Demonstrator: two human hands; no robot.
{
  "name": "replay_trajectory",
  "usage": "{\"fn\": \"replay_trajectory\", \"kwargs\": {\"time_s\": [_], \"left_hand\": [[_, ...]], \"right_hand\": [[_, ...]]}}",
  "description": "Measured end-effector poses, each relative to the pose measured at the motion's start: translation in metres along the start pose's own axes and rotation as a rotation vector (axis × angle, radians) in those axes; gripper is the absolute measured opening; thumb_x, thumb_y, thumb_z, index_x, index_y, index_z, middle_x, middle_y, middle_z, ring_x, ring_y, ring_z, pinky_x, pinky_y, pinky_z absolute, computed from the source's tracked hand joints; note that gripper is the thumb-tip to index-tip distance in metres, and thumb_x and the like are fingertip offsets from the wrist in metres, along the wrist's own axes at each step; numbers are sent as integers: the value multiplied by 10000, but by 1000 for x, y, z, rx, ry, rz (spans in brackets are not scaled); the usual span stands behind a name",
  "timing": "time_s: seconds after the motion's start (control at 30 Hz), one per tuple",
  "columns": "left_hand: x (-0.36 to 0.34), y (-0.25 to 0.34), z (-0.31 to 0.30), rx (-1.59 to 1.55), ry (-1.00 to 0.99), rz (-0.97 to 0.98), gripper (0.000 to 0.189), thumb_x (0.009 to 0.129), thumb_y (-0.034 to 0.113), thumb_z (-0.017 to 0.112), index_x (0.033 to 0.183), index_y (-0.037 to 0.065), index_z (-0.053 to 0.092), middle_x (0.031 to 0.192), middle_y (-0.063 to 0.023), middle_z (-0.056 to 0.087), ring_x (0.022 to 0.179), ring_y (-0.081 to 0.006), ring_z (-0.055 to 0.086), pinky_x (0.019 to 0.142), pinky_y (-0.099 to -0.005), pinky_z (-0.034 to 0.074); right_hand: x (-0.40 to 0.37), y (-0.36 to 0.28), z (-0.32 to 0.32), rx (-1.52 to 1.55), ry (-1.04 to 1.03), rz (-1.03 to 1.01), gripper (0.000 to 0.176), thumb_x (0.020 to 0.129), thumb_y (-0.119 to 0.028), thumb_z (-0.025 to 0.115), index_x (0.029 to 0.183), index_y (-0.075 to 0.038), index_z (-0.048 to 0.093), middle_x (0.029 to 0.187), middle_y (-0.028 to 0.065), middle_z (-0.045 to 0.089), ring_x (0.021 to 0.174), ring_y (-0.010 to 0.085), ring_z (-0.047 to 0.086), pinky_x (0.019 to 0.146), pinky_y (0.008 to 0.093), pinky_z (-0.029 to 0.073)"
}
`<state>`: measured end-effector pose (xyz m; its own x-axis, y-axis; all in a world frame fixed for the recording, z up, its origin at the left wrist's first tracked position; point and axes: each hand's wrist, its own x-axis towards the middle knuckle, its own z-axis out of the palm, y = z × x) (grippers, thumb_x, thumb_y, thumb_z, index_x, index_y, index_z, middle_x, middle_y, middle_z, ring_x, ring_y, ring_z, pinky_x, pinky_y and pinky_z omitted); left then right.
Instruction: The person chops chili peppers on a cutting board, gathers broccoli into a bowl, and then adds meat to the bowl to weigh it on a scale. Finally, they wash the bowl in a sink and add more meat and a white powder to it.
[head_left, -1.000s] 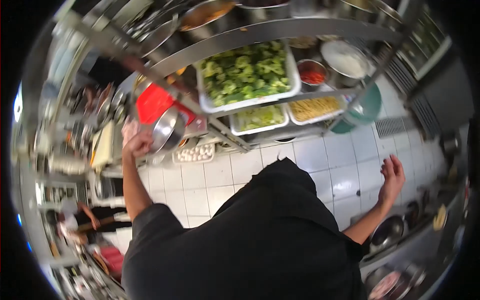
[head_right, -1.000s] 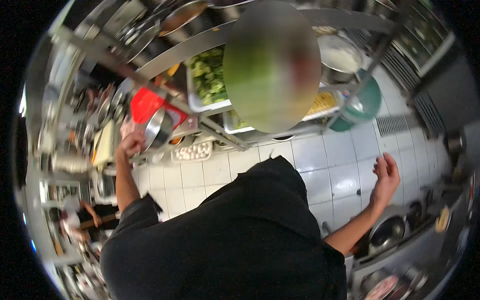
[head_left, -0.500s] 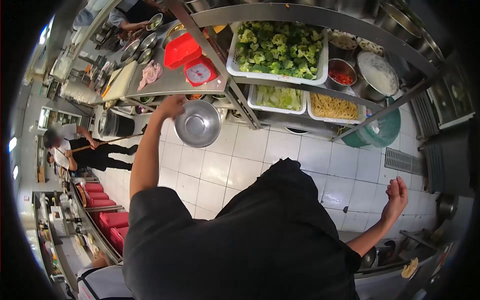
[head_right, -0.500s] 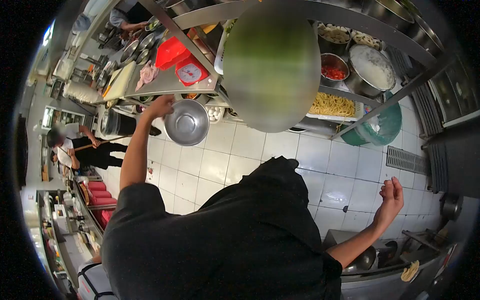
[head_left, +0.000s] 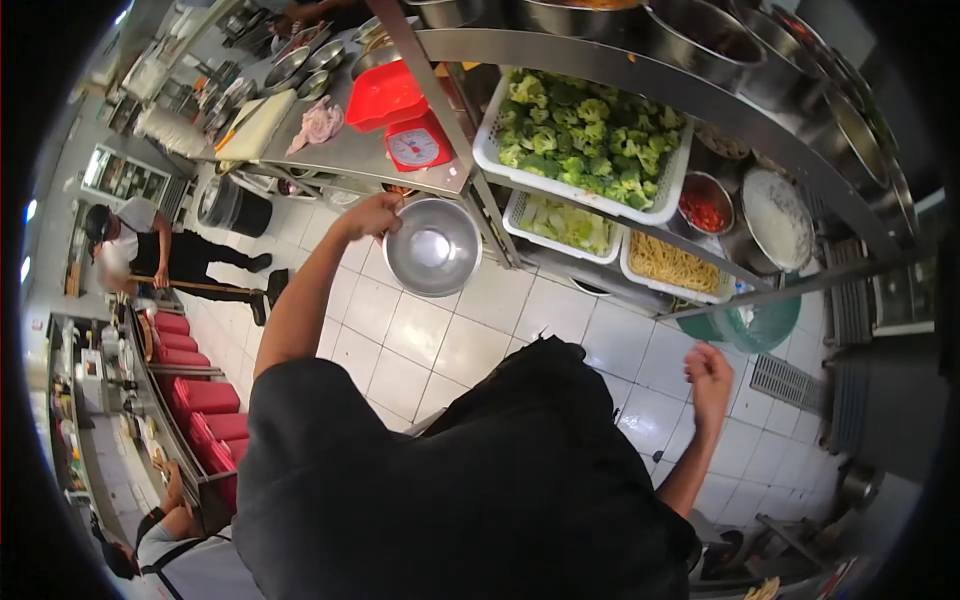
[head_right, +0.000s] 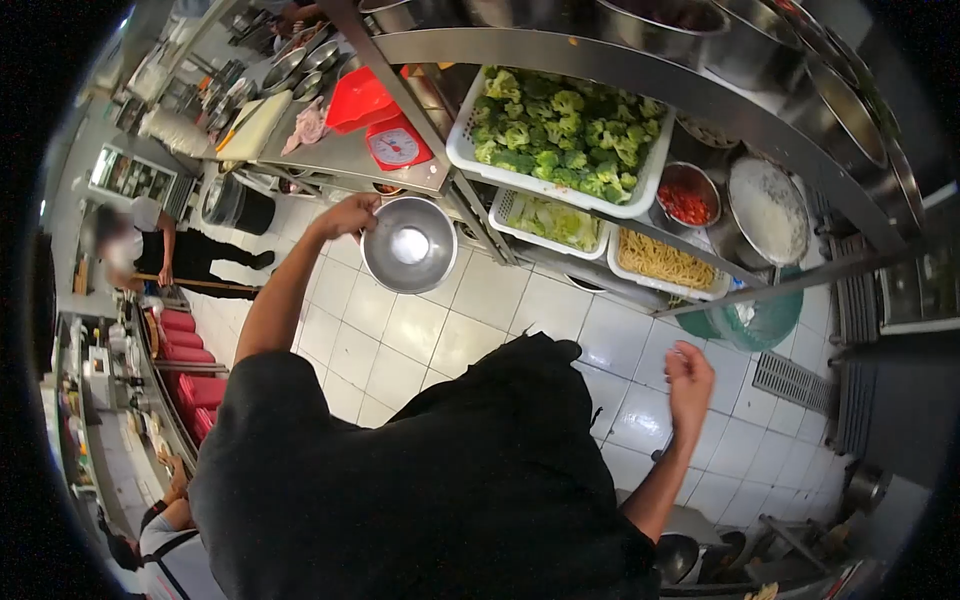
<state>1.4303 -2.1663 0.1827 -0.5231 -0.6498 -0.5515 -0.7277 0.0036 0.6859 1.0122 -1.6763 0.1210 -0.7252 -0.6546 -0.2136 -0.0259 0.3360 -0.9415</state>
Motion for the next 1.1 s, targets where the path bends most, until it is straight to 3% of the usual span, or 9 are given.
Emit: {"fn": "replay_trajectory", "kwargs": {"time_s": [0.2,0.37,0.57,0.7,0.73,0.83,0.9,1.0,1.1], "left_hand": [[-47,14,104,-364,95,41,186,721,5,640,856,80,535,783,-28,563,655,-144,600,504,-285,549],[-46,10,143,-448,19,154,185,735,-6,630,858,57,508,784,-26,578,630,-131,614,468,-265,532],[-23,12,131,-497,-123,270,149,743,-18,610,834,41,509,704,-32,564,532,-125,585,407,-269,513],[-11,15,110,-592,-142,372,189,774,11,640,881,47,488,685,-6,548,556,-97,564,453,-239,483],[-1,13,107,-660,24,405,349,765,114,713,1008,27,478,843,-81,565,748,-185,604,666,-327,522],[34,12,80,-172,1064,467,715,710,243,789,1245,-14,391,1174,-225,487,1134,-340,497,961,-458,409],[58,28,58,-92,1203,473,1096,618,353,850,1406,-44,198,1415,-310,230,1353,-443,194,1085,-536,198],[109,39,47,-12,1288,307,1225,563,388,876,1432,-56,135,1463,-334,150,1377,-480,138,1079,-562,198],[142,40,39,69,1361,162,1258,514,406,885,1414,-81,154,1449,-321,169,1351,-482,183,1075,-578,193]], "right_hand": [[21,-60,166,107,-495,66,340,871,-278,702,1037,1,599,809,36,627,659,96,567,554,232,455],[14,-66,203,121,-420,62,293,840,-201,722,966,9,560,751,56,597,596,104,567,502,241,449],[8,-64,224,-10,-174,4,160,768,-60,665,874,4,564,685,45,576,544,107,548,465,262,441],[9,-70,247,-67,-78,23,99,732,-26,625,789,1,549,628,33,549,519,110,528,449,267,420],[10,-64,253,-93,-40,5,90,729,-23,619,772,0,543,620,31,544,508,110,519,443,268,414],[8,-54,264,-3,48,64,97,721,-17,614,738,-8,519,608,28,531,475,114,495,421,272,396],[-3,-46,270,89,96,134,111,716,-12,614,723,-15,503,603,30,523,457,116,483,405,275,385],[-18,-35,274,153,143,233,135,712,4,609,701,-33,479,590,39,508,443,118,477,378,273,367],[-33,-40,275,189,182,261,130,721,12,601,710,-34,480,584,43,511,443,119,478,384,267,372]]}}
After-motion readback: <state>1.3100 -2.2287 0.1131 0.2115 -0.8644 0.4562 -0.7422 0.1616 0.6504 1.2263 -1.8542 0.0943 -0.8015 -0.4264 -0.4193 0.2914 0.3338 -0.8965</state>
